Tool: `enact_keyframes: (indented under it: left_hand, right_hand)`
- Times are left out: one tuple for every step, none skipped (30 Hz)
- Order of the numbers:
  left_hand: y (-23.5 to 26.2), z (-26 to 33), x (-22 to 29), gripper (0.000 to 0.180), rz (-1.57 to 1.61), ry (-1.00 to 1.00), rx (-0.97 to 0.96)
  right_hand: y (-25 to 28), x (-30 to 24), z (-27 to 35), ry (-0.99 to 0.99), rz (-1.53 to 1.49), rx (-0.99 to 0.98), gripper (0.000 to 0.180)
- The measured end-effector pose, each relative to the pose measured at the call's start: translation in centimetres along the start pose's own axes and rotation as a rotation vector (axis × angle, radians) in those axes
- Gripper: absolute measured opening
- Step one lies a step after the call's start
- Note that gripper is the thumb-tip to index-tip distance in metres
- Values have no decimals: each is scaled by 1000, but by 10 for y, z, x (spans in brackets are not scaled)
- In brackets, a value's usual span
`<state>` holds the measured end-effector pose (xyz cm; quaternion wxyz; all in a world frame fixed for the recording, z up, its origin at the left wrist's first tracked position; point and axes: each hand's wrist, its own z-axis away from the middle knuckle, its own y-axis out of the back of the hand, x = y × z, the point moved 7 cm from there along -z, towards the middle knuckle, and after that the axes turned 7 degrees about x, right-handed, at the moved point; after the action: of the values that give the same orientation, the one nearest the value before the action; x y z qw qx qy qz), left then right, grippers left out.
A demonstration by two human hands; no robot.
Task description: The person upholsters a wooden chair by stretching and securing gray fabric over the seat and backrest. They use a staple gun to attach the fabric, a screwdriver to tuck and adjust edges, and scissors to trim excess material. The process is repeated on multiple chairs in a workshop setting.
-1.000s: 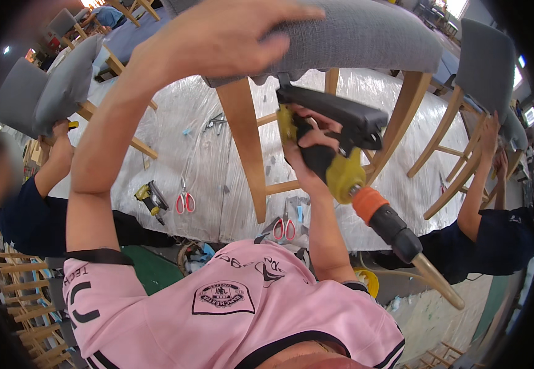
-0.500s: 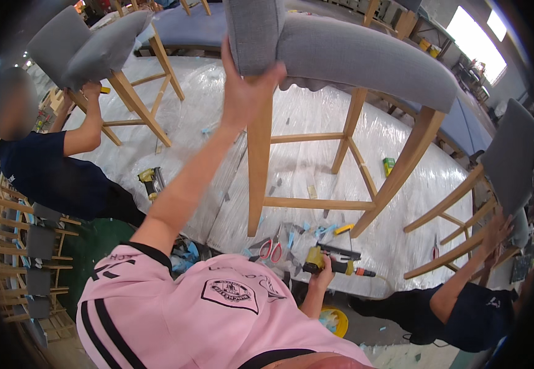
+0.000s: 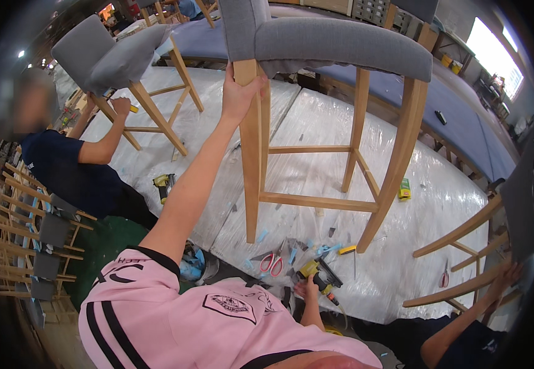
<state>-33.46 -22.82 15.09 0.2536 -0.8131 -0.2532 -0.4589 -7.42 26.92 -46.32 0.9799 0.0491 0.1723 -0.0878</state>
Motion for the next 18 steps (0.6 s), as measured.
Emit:
enact_keyframes:
  left_hand:
    - [-5,0,1,62,17,3,-11]
    - [-1,-2,2,60,8,-35,-1]
    - [6,-7,-2,57,2,-64,11]
    - [9,-7,-7,54,7,-91,18]
    - [6,-3,-10,54,9,-58,12]
    - [3,2,-8,54,10,-33,8]
    - [-1,5,-3,55,7,-13,1]
    - [0,7,1,54,16,-33,14]
    - [2,12,2,54,28,-42,18]
    - [-17,13,-5,54,140,-15,-3]
    - [16,22,1,54,-11,-43,39]
    - [12,30,4,54,-18,-25,36]
    - [16,39,7,53,-45,-13,39]
    - [18,50,12,56,-66,-38,48]
    - [27,61,14,60,-109,-70,74]
    - [27,72,16,63,-129,-95,87]
    - [21,86,17,60,-122,-49,93]
    - [11,105,22,58,-106,0,85]
  right_hand:
    - [-4,-14,-1,47,181,-57,49]
    - [0,-32,-4,87,377,-113,45]
    - [8,-47,-6,122,574,-161,42]
    - [18,-78,-6,352,687,-94,36]
    - [27,-113,-3,587,796,-21,30]
    - [42,-141,-4,556,565,26,27]
    - [55,-169,-4,525,330,64,23]
    - [64,-208,2,734,351,142,19]
    - [87,-238,10,933,368,232,16]
    - [170,-280,10,1366,451,668,13]
    - [91,-305,39,1081,113,281,15]
    - [103,-342,75,1172,-56,319,21]
    - [102,-383,122,1260,-8,380,26]
    - [105,-419,165,1356,-102,345,29]
    - [76,-447,226,1326,-246,172,37]
    - [56,-467,296,1423,-241,93,43]
    - [47,-483,340,1520,-241,33,49]
    - [46,-498,340,1516,-224,-29,54]
